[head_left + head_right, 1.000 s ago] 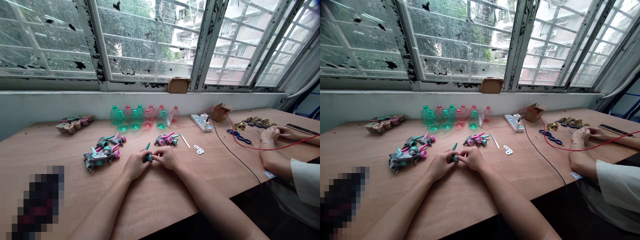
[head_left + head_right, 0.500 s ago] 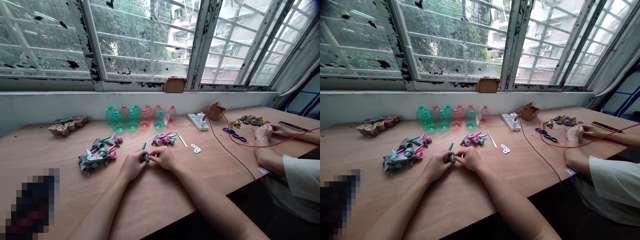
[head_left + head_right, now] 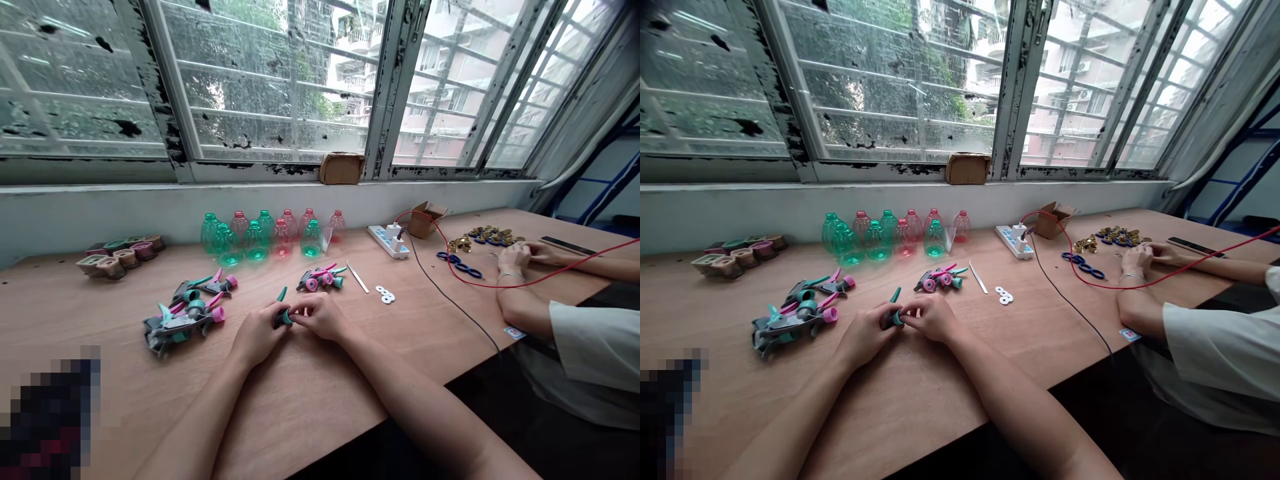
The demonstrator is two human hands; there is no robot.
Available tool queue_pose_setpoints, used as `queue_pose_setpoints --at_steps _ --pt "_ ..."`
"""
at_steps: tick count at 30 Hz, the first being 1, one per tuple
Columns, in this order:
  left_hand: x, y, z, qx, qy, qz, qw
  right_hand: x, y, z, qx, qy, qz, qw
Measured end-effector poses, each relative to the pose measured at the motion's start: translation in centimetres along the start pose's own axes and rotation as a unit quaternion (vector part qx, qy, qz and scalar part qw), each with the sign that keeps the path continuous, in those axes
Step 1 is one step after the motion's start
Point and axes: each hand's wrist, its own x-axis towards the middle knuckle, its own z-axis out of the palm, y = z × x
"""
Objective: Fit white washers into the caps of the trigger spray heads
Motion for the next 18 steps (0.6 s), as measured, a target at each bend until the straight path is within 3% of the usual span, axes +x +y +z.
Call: queue_pose_setpoints --at_steps 11,18 --pt "0.08 -0.20 0.07 0.007 -0.002 -0.002 1.000 0.07 -0.15 -0.17 -0.018 -0.008 -0.006 1.000" --pt "0.22 0.05 -0.18 0.015 0.038 -0.031 0.999 0.17 -0.65 -0.20 -0.011 -0.007 0.011 1.000"
